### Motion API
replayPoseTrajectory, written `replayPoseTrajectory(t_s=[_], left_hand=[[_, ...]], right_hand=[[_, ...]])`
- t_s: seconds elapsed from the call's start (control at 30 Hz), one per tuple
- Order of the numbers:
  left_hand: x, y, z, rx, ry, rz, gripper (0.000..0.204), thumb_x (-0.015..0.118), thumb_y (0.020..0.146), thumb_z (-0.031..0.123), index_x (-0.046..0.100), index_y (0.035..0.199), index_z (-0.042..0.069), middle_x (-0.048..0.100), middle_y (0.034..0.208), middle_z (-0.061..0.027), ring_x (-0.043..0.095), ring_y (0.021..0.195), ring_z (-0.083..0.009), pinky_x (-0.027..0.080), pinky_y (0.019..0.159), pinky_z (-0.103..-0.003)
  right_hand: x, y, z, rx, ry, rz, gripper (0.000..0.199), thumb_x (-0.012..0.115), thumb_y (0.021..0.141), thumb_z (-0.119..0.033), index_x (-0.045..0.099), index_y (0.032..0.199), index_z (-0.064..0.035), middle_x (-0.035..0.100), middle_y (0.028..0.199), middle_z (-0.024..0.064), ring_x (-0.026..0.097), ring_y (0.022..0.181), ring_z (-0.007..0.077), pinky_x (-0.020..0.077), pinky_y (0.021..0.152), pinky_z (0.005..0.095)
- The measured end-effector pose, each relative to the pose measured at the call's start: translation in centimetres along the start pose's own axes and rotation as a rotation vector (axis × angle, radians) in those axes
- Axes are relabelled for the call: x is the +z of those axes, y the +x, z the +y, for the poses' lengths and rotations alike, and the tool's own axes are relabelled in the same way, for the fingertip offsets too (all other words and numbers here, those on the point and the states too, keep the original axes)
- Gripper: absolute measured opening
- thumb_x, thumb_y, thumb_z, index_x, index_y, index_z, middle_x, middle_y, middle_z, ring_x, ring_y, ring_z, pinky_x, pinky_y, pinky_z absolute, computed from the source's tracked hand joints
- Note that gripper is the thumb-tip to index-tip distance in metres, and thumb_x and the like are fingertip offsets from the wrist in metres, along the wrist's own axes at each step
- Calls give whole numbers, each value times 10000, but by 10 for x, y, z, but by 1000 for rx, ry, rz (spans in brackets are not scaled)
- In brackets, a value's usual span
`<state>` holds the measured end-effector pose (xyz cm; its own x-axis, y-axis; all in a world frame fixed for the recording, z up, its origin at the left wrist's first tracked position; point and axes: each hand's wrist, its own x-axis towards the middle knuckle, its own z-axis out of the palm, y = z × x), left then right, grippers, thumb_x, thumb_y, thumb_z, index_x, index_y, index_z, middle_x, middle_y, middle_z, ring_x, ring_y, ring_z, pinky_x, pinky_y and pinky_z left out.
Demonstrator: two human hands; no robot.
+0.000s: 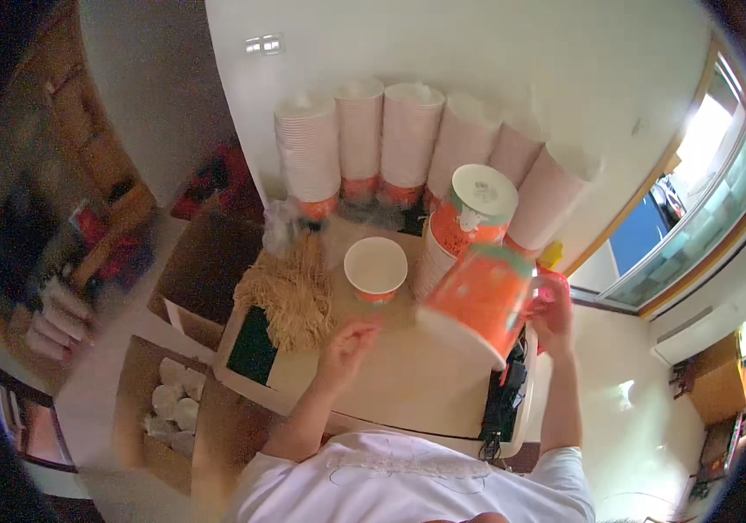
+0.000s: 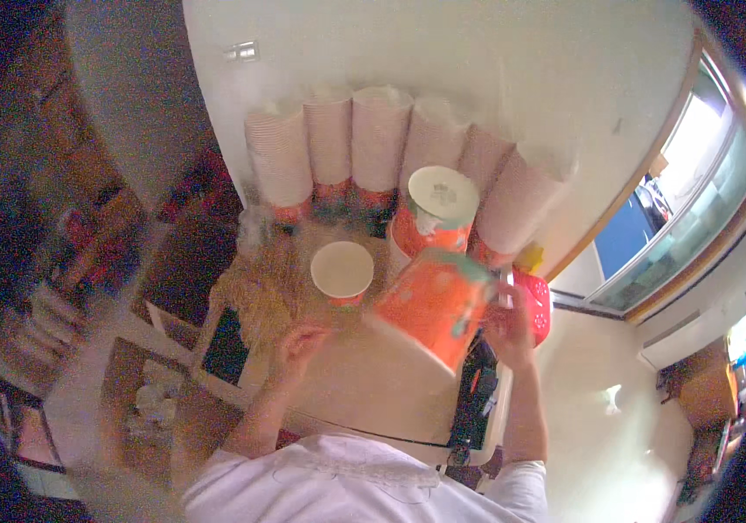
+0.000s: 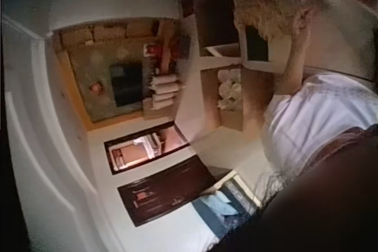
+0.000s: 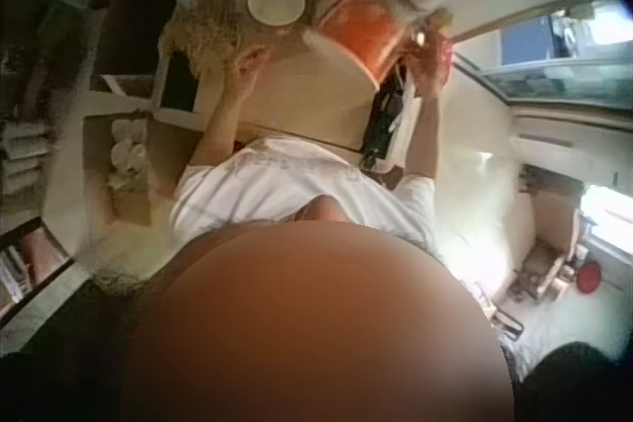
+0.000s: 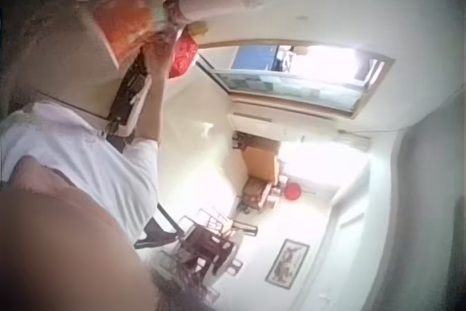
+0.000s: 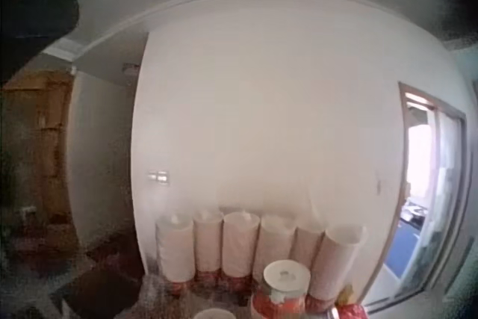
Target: Packing paper food containers into plastic bags and placing them into a cardboard box.
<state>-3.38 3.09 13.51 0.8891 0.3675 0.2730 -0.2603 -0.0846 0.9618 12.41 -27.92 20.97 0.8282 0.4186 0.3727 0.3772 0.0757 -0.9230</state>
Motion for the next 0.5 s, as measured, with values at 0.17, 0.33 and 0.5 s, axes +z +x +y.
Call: replayPoseTrajectory(t_s=[0.17, 0.33, 0.5], left_hand=[[-8, -8, 2, -206, 6, 25, 125, 555, 818, 121, 597, 884, 24, 610, 831, -38, 568, 784, -98, 445, 709, -225], [-19, -12, -13, -204, -65, 31, 118, 555, 819, 123, 600, 859, 21, 623, 807, -43, 576, 749, -84, 451, 673, -195], [-44, -8, -22, -256, -53, 93, 119, 561, 814, 117, 600, 858, 15, 624, 777, -42, 579, 726, -80, 455, 653, -195]], right_hand=[[-17, 55, -81, -655, -797, 327, 564, 523, 654, 117, 381, 1181, -28, 433, 1071, 108, 512, 784, 153, 439, 689, 253], [-15, 105, -89, -722, -991, 284, 527, 516, 635, 119, 455, 1134, -40, 437, 1075, 154, 511, 842, 236, 443, 722, 289], [-7, 126, -66, -733, -1102, 304, 541, 504, 668, 96, 483, 1167, -112, 421, 1064, 133, 494, 883, 250, 453, 732, 310]])
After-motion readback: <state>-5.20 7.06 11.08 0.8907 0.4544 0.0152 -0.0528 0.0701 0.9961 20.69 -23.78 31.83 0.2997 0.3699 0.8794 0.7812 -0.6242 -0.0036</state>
